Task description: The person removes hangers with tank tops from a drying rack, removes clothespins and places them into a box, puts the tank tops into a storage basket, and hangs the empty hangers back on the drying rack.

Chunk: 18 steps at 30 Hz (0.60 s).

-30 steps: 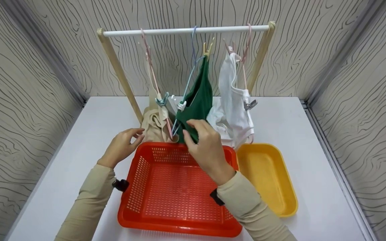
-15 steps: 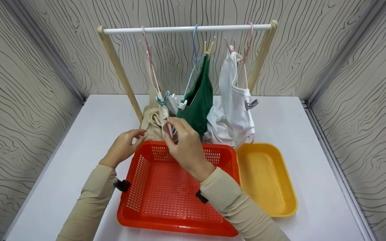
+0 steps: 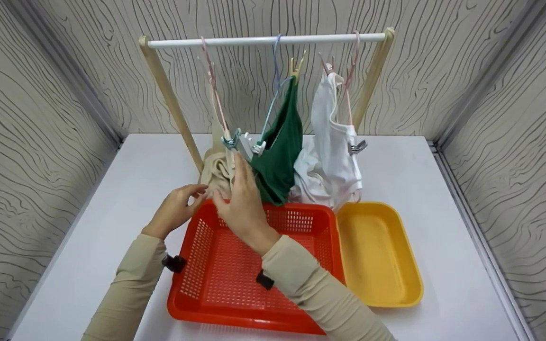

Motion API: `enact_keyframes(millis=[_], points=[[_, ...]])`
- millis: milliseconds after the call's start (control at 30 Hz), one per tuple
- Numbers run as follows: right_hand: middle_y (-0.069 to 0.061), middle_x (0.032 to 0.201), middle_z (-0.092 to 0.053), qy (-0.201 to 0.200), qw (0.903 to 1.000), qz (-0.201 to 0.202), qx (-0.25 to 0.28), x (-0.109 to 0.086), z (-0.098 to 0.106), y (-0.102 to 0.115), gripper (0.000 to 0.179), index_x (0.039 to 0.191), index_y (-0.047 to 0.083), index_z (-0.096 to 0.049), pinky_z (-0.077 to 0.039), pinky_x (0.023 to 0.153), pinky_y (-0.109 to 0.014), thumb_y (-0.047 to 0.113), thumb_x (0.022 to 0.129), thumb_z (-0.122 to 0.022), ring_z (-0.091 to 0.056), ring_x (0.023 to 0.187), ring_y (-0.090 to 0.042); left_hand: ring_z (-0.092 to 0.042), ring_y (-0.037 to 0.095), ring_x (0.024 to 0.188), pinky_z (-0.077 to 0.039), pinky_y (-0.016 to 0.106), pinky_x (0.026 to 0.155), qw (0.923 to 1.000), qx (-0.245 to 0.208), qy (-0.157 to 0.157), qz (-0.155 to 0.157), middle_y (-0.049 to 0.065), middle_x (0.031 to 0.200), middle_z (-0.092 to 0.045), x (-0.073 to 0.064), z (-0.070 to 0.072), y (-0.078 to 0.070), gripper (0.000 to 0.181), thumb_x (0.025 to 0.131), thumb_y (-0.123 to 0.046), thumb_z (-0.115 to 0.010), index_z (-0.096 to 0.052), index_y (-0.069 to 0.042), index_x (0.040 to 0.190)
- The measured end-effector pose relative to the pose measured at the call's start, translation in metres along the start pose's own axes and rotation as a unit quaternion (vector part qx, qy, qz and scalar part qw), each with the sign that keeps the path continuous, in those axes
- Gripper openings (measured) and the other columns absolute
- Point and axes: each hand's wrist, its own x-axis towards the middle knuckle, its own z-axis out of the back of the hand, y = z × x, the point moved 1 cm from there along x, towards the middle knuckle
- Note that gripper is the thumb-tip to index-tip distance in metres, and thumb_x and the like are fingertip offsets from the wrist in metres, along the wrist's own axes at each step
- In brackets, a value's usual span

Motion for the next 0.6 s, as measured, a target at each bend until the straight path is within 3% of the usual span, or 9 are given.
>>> enact_keyframes(millis=[200,433,600], points=[[-0.03,0.144,-0.04,0.002,0.9992,-0.034,-0.02,0.007,-0.009,-0.003,0.067,0.144,-0.012,-0.028,-0.037,0.111,-0.053,0.003,0.089,-0.063,-0.046,0.133,-0.041,-0.071,0.031,0.089,-0.058,0.043,0.079,1.0,0.001,-0.001,-0.003,0.018,0.102,-0.072,-0.001,0.0,0.001,0.026,0.094,-0.015,-0.059,-0.066,-0.001,0.115],[-0.03,0.137,-0.049,-0.03,0.9933,-0.069,-0.087,0.012,-0.011,-0.007,0.052,0.138,-0.012,-0.039,-0.042,0.108,-0.051,0.002,0.091,-0.057,-0.053,0.124,-0.04,-0.07,0.033,0.092,-0.056,0.045,0.081,0.9999,-0.009,0.006,0.009,0.018,0.104,-0.071,-0.002,0.0,0.004,0.027,0.095,-0.016,-0.059,-0.065,-0.001,0.116],[-0.03,0.128,-0.055,-0.037,0.99,-0.091,-0.102,0.018,-0.011,-0.013,0.046,0.134,-0.011,-0.044,-0.046,0.104,-0.05,0.003,0.092,-0.057,-0.057,0.12,-0.04,-0.07,0.031,0.092,-0.057,0.043,0.079,1.0,-0.001,0.006,0.008,0.018,0.104,-0.072,-0.003,0.0,0.005,0.027,0.095,-0.016,-0.058,-0.065,0.0,0.116]])
